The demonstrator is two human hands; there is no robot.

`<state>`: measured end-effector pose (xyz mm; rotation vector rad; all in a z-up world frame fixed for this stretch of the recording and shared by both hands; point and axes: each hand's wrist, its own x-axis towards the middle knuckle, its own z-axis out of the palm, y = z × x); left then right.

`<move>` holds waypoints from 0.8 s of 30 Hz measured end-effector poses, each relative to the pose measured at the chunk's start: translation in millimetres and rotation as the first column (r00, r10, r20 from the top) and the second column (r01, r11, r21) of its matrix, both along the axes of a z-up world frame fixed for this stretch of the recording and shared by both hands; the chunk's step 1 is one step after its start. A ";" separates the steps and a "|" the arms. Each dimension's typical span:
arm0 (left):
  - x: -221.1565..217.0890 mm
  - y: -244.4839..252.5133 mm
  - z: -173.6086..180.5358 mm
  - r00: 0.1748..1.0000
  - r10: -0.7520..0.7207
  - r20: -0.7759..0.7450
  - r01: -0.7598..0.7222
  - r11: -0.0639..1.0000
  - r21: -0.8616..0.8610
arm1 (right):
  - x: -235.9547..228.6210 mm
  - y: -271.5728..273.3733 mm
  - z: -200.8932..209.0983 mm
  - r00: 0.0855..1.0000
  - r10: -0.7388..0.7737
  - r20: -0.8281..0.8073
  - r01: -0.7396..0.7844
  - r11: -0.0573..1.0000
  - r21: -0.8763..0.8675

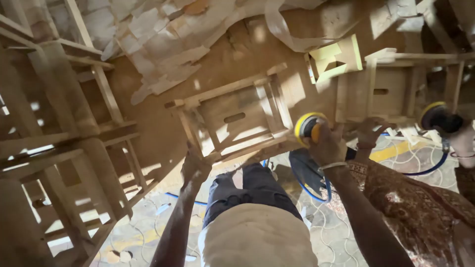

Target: The person sands wooden stools using an orbital sander, handling different stools and their individual parts by hand to ensure all surfaces are processed.

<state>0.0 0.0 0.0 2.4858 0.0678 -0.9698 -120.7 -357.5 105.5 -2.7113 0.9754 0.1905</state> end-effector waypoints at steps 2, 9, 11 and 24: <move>4.0 -3.9 7.8 0.999 0.038 0.005 -0.038 0.997 -0.063 | -15.4 7.3 -17.2 0.997 0.072 0.021 -0.071 0.996 -0.060; -0.8 6.2 -34.0 0.990 0.040 0.133 -0.003 0.964 -0.268 | -6.5 -37.3 -32.4 0.969 0.244 0.033 -0.232 0.951 -0.206; -2.8 7.1 -40.7 0.988 0.070 0.136 -0.027 0.953 -0.300 | 5.7 -49.1 -22.2 0.953 0.288 0.094 -0.258 0.934 -0.245; 4.6 -4.5 18.1 0.984 0.170 -0.056 -0.175 0.978 -0.115 | 102.7 -7.1 -126.7 0.918 0.394 0.038 -0.389 0.915 -0.106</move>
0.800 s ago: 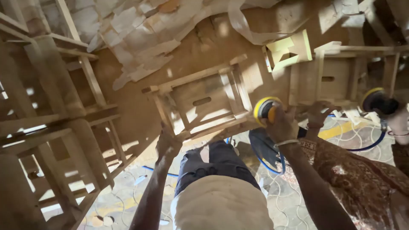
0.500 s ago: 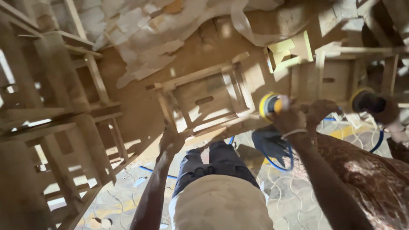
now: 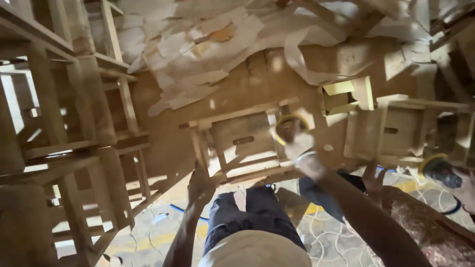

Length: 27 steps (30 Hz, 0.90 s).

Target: The person sands wooden stools using an orbital sander, handling different stools and their individual parts by hand to ensure all surfaces are processed.

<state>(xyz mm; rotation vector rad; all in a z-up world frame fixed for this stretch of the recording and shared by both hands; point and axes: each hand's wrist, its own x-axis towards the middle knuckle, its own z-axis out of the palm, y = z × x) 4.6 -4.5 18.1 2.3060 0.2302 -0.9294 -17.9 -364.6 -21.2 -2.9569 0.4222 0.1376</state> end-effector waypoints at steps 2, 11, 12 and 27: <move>-7.8 4.6 -17.7 0.986 -0.053 0.161 0.050 0.998 0.025 | 5.4 -31.1 -12.7 0.999 -0.047 -0.027 0.051 0.985 0.163; 0.1 -2.3 -7.5 0.987 -0.055 0.153 0.058 0.998 -0.017 | -48.9 -107.7 -37.0 0.993 -0.110 0.045 0.034 0.626 0.779; 8.2 -7.8 7.0 0.996 -0.025 0.083 0.027 0.999 -0.024 | -64.2 -99.9 -33.5 0.984 -0.169 -0.056 0.153 0.643 0.750; 3.4 -5.6 -6.0 0.975 -0.148 0.165 0.142 0.989 0.047 | 28.9 -56.0 -34.3 0.979 0.202 0.031 -0.199 0.907 0.370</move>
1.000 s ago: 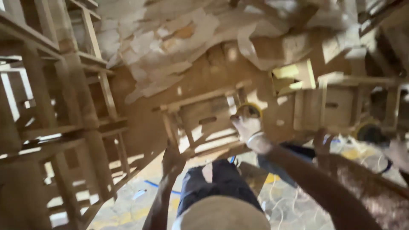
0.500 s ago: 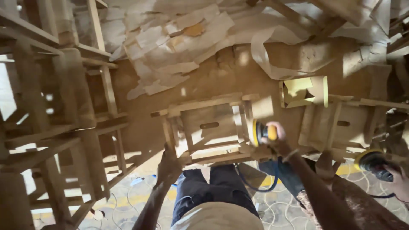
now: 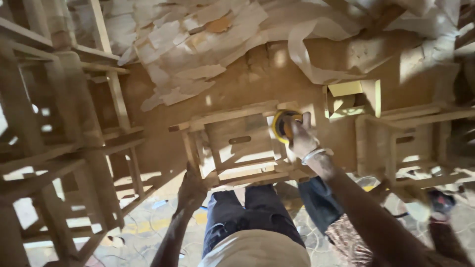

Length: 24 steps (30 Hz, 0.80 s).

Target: The person sands wooden stools using an orbital sander, handling different stools and their individual parts by hand to ensure all surfaces are processed.

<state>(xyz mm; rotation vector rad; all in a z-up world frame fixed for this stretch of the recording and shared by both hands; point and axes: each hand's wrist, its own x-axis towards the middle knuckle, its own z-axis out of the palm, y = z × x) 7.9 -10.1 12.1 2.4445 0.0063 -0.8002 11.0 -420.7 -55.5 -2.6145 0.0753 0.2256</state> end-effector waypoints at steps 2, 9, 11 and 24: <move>4.5 -7.4 6.7 0.978 0.105 -0.180 -0.093 0.993 0.075 | -5.9 -3.4 -7.3 0.998 0.031 -0.051 -0.032 0.999 -0.018; -3.8 7.0 -8.1 0.999 0.047 0.010 -0.047 0.999 -0.012 | -51.1 -10.0 9.3 0.999 -0.048 -0.009 0.046 0.988 -0.150; -8.7 10.6 -21.5 0.996 0.055 -0.064 -0.055 0.998 0.010 | -56.1 -9.6 10.0 0.995 -0.070 -0.076 0.057 0.985 -0.166; 3.6 5.2 7.3 0.955 0.170 -0.244 -0.193 0.978 -0.073 | 53.9 85.2 72.8 0.938 -0.308 -0.159 0.332 0.930 0.158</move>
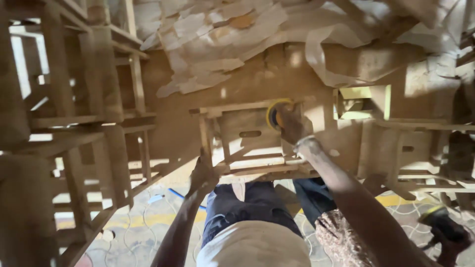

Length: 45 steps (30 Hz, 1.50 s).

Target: The person sands wooden stools using an orbital sander, handling different stools and their individual parts by hand to ensure all surfaces are processed.

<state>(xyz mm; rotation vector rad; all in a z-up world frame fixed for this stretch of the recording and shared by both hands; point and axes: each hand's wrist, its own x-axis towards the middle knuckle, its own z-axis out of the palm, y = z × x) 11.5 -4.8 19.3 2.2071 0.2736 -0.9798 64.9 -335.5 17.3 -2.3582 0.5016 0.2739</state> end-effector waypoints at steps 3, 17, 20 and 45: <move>-11.7 6.6 -24.2 0.980 -0.060 0.187 0.055 0.998 0.031 | 41.9 9.3 17.4 0.909 0.416 0.004 -0.368 0.809 -0.458; -22.8 13.3 -48.7 0.954 -0.039 0.297 0.053 0.998 -0.036 | -33.9 -6.7 24.8 0.852 0.512 -0.110 -0.513 0.776 -0.367; -26.0 11.6 -61.3 0.963 -0.044 0.266 0.052 0.998 -0.026 | -73.4 -30.4 33.6 0.797 0.604 0.002 -0.469 0.622 -0.627; -25.4 11.6 -69.5 0.950 -0.034 0.310 0.037 0.999 -0.004 | -49.5 14.0 38.0 0.956 0.148 0.254 -0.030 0.908 -0.418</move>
